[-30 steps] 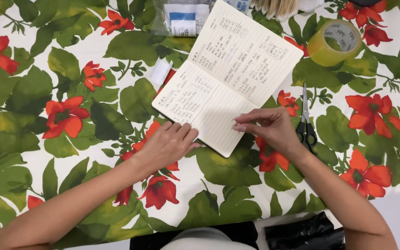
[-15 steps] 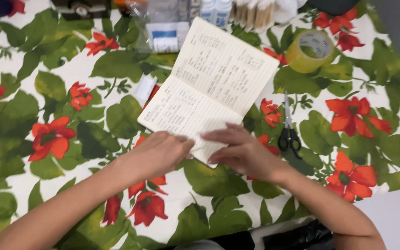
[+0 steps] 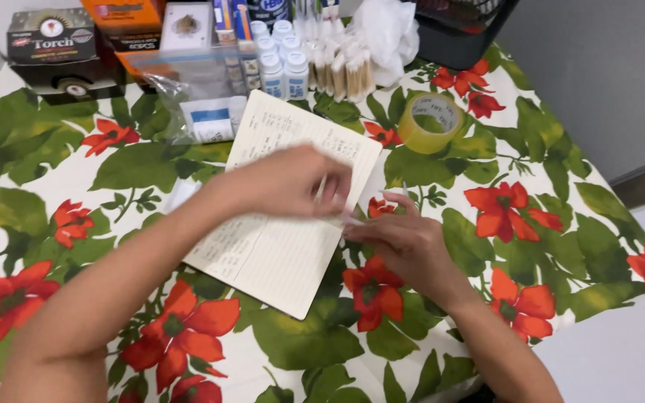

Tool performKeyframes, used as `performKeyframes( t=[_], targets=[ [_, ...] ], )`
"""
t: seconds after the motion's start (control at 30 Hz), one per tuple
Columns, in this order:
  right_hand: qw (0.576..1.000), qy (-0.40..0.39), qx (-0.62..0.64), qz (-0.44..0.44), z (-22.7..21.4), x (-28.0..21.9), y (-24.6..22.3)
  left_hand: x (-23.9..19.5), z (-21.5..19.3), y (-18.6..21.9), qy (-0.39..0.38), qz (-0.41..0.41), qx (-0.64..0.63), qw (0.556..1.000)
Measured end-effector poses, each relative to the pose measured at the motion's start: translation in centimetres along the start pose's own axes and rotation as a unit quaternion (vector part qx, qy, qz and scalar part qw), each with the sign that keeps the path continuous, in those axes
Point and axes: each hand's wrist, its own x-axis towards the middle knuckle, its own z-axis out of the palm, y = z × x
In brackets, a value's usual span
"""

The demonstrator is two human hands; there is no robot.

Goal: The person writes notes in a notebook, flips through pages, uses scissors to cut a label, and organizes small items into plastic bags.

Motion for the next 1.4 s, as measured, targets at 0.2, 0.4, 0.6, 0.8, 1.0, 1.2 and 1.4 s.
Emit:
performKeyframes(
  t=[0.2, 0.4, 0.6, 0.8, 1.0, 1.2, 1.4],
  targets=[
    [0.993, 0.102, -0.038, -0.054, 0.0, 0.1, 2.5, 15.3, -3.7, -5.2, 0.279, 0.002, 0.112, 0.954],
    [0.986, 0.123, -0.066, -0.092, 1.1, 0.1, 4.5, 28.1, -2.4, -12.2, 0.410, -0.146, 0.447, 0.781],
    [0.979, 0.154, -0.086, -0.097, 0.5, -0.3, 6.2, 32.3, -0.9, -16.4, 0.338, -0.251, 0.372, 0.827],
    [0.966, 0.204, -0.152, -0.043, -2.3, 0.3, 5.5, 24.4, -4.2, -9.0, 0.475, -0.041, 0.051, 0.878],
    [0.952, 0.297, -0.072, -0.017, -3.8, 1.4, 3.3, 12.1, -5.3, -3.4, 0.510, 0.113, -0.064, 0.851],
    [0.955, 0.292, -0.036, -0.042, -3.8, 3.6, 0.3, 1.5, -2.4, -2.0, 0.350, 0.106, -0.188, 0.911],
    [0.962, 0.242, 0.116, -0.048, -3.8, 3.4, -1.5, -8.0, -1.8, -5.9, 0.354, 0.014, -0.299, 0.886]
  ],
)
